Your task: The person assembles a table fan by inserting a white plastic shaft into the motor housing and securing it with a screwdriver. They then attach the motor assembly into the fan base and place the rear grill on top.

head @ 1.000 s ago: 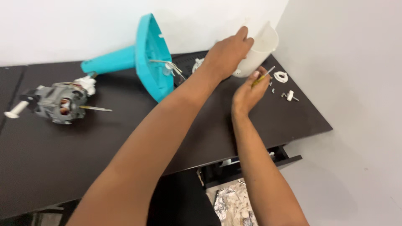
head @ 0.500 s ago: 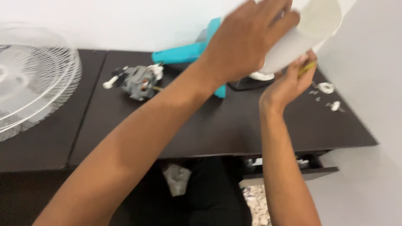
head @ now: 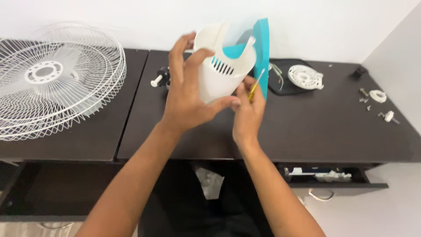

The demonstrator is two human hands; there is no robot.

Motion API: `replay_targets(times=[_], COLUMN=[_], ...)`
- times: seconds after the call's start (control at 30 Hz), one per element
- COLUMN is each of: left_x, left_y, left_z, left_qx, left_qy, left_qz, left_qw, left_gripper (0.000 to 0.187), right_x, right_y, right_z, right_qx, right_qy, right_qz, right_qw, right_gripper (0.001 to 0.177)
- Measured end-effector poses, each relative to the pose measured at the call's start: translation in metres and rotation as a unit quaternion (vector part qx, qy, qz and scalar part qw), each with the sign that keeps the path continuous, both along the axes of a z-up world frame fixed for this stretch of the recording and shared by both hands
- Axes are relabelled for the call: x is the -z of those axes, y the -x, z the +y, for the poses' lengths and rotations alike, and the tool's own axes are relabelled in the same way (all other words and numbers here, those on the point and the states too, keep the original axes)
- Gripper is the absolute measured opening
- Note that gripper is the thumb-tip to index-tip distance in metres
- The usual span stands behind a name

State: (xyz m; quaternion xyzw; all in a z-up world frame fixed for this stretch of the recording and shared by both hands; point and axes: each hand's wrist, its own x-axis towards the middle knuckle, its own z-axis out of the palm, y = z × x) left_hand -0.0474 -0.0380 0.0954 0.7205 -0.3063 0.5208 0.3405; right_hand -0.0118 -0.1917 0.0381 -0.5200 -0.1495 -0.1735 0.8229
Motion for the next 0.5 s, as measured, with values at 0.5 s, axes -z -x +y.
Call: replay_targets(times=[0.5], left_x=[0.073], left_y=[-0.005], left_z=[-0.003], left_qx=[-0.022], left_qy=[0.043], left_qz=[0.082], left_qw=[0.995], left_gripper=[0.106], right_x=[0.014], right_y=[-0.025], right_z=[-0.035], right_qx=[0.197], right_qy=[0.32], right_qz=[0.04], right_qw=[0.926], right_gripper=[0.022])
